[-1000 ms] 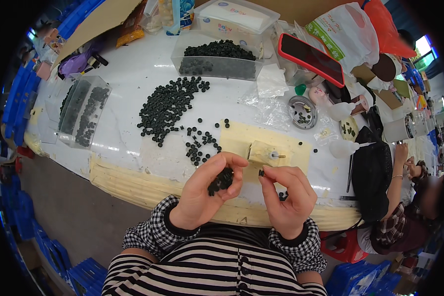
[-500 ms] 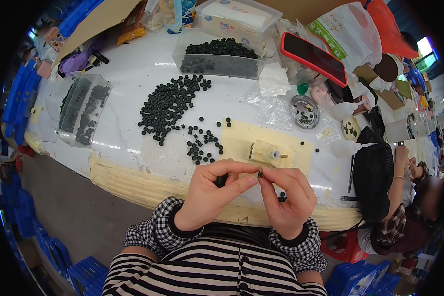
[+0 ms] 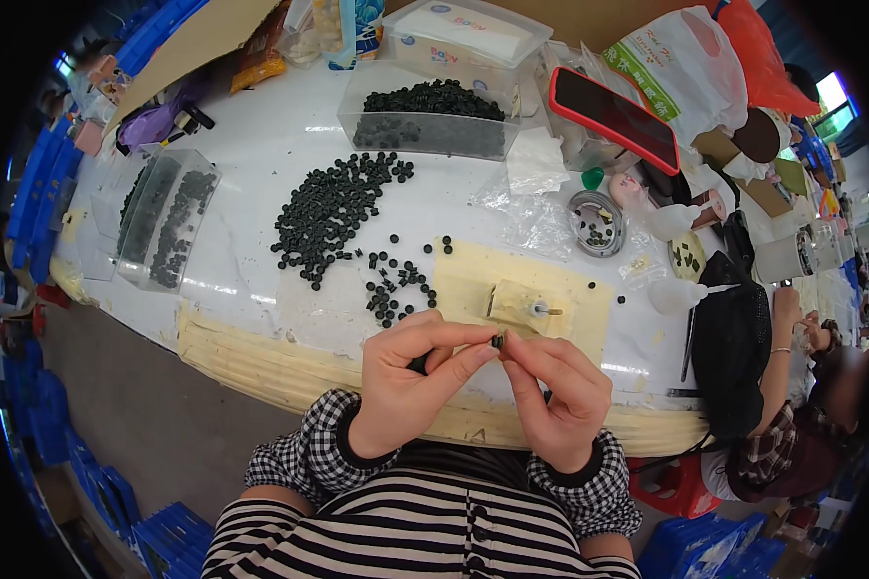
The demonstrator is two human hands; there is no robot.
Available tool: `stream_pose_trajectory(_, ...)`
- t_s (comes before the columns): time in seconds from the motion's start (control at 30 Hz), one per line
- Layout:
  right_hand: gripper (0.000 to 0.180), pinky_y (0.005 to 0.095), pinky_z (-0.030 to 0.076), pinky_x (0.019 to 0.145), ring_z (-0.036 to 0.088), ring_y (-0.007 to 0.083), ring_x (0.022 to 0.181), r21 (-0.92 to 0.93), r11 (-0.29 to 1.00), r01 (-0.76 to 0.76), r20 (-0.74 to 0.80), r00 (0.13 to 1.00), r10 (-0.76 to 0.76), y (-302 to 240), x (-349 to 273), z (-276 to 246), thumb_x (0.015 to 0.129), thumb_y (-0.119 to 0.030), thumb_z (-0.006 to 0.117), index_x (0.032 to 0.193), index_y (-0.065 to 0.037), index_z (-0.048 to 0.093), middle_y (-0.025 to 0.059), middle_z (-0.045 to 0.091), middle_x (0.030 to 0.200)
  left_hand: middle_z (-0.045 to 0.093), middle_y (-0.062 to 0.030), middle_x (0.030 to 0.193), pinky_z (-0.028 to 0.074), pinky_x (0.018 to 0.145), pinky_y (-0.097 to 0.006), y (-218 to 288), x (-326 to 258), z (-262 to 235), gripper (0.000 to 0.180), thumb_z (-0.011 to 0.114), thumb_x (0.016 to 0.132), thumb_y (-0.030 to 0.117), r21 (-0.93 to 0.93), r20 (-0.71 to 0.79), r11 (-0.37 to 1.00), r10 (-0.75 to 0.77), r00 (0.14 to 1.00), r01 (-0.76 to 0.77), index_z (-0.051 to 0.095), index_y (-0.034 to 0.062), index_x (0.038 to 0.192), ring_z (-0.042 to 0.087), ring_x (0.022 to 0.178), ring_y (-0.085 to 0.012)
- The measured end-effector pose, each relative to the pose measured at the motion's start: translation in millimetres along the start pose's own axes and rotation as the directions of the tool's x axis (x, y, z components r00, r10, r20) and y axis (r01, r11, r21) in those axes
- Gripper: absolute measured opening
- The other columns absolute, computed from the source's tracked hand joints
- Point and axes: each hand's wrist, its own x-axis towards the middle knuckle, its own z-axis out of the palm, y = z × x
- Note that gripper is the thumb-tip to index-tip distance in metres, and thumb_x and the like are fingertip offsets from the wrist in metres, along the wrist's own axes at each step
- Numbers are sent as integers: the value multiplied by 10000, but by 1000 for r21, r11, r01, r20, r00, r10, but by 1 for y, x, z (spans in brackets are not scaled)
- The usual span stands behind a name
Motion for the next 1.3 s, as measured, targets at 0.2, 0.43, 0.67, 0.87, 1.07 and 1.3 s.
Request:
stream_pose_trajectory(0.2, 305, 248, 505, 592, 634, 184, 693, -10, 1000, 24, 25, 999, -24, 2, -2, 0, 734, 94, 696, 1025, 4, 698, 112, 662, 841, 454, 36, 584, 285, 505, -203, 1, 1, 0, 231, 736, 752, -5, 79, -4, 994, 79, 997, -79, 731, 45, 978, 376, 550, -54)
stream_pose_trajectory(0.43, 315, 261, 495, 568, 618, 194, 662, -77, 992, 98, 50, 994, -95, 1, 0, 0, 724, 89, 702, 1028, 4, 697, 117, 658, 832, 458, 28, 594, 301, 529, -207, 6, 1, 1, 229, 734, 731, -51, 131, -13, 986, 106, 994, -103, 734, 41, 941, 379, 566, -60)
stream_pose_trajectory(0.67, 334, 264, 494, 562, 615, 196, 651, -105, 986, 129, 59, 991, -123, 2, 0, 0, 716, 89, 705, 1039, 5, 693, 119, 659, 835, 452, 34, 596, 297, 508, -202, -1, 3, -1, 231, 737, 751, -13, 68, 12, 994, 90, 996, -90, 737, 60, 970, 382, 557, -52)
stream_pose_trajectory(0.87, 322, 263, 496, 559, 613, 194, 646, -93, 988, 121, 53, 992, -116, 1, 0, 0, 725, 84, 706, 1038, 8, 692, 117, 654, 822, 457, 33, 600, 301, 511, -201, -2, 3, -2, 221, 737, 754, -11, 71, 10, 994, 88, 996, -88, 738, 59, 963, 382, 557, -51)
stream_pose_trajectory(1.07, 319, 263, 496, 557, 611, 192, 647, -81, 992, 94, 43, 995, -91, 1, 0, 1, 728, 78, 711, 1040, 8, 691, 117, 649, 815, 454, 34, 597, 298, 504, -204, -3, 4, -1, 221, 743, 751, -3, 75, 1, 989, 129, 992, -129, 739, 61, 962, 382, 549, -50)
stream_pose_trajectory(1.3, 335, 258, 495, 566, 616, 189, 658, -72, 992, 99, 43, 994, -96, 2, 0, 1, 733, 82, 704, 1058, 5, 688, 117, 650, 816, 447, 34, 594, 295, 506, -206, -4, 5, -3, 210, 743, 753, 4, 37, 5, 996, 77, 997, -77, 739, 57, 956, 372, 550, -52)
